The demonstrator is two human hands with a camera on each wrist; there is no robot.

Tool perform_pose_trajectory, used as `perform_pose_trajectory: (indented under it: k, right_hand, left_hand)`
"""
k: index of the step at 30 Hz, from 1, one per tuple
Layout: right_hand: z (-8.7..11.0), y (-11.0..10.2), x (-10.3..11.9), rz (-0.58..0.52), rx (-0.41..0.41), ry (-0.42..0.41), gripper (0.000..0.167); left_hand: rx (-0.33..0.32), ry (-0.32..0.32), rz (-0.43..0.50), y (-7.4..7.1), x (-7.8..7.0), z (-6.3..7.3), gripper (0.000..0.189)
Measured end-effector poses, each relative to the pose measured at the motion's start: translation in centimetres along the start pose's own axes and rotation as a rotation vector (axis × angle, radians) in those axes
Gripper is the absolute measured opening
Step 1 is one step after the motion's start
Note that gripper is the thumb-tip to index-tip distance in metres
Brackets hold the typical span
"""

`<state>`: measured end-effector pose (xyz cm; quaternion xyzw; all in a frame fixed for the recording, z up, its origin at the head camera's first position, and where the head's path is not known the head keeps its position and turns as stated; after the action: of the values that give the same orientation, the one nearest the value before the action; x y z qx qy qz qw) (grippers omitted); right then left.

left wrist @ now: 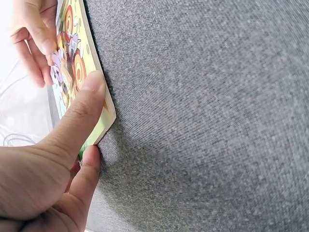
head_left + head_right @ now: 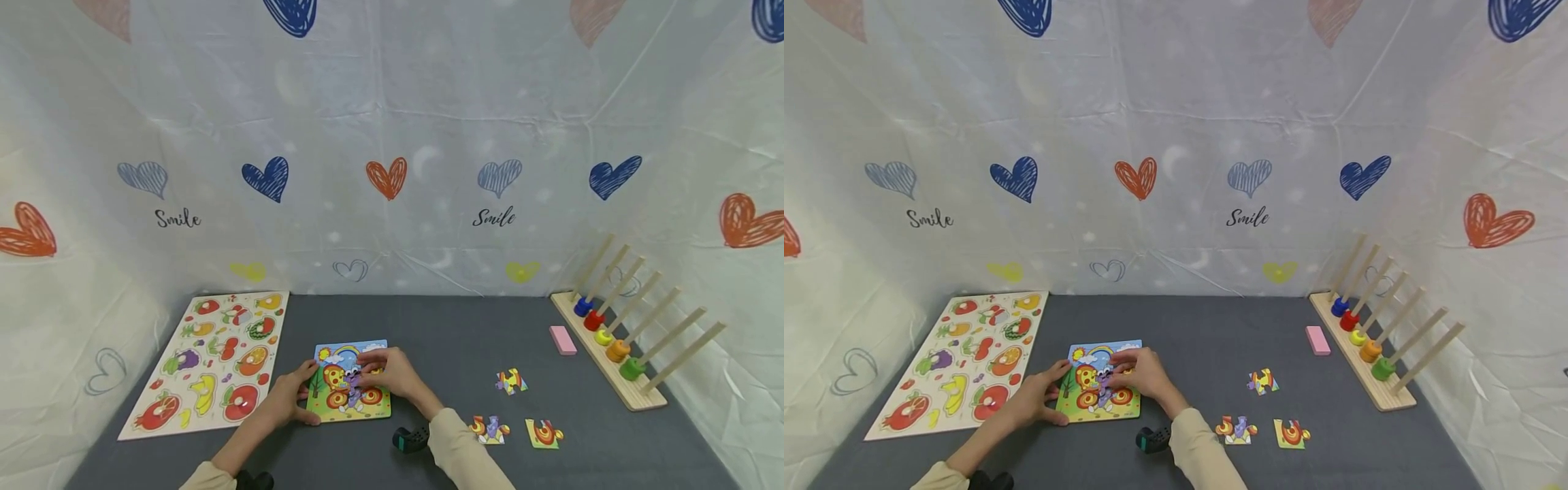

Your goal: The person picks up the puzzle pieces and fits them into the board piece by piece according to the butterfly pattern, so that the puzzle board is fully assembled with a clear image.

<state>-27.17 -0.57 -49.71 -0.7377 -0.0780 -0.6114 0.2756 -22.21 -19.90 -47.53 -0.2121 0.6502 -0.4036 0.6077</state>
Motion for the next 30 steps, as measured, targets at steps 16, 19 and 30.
perform_pose_trajectory:
  k: [16,19,30]
  right_hand:
    - [0.2,1.5,1.7,0.070,-0.026,-0.098,0.028]
    - [0.1,2.0,1.3,0.104,-0.028,-0.083,0.026]
    - [-0.5,2.3,0.6,0.171,-0.025,-0.086,0.028]
  left_hand:
    - [0.002,0.058,0.006,0.1,-0.1,0.0,0.095]
    - [0.006,0.064,0.006,0.1,-0.1,0.0,0.094]
    - [-0.003,0.115,0.005,-0.2,0.0,0.5,0.094]
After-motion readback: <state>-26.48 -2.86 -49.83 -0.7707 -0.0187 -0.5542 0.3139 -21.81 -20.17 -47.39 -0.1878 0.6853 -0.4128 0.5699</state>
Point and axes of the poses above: each hand's wrist, its own z-axis away from the middle knuckle, its own y-axis out of the palm, x = y × z, the point moved 6 cm from there along -z, towards the middle knuckle
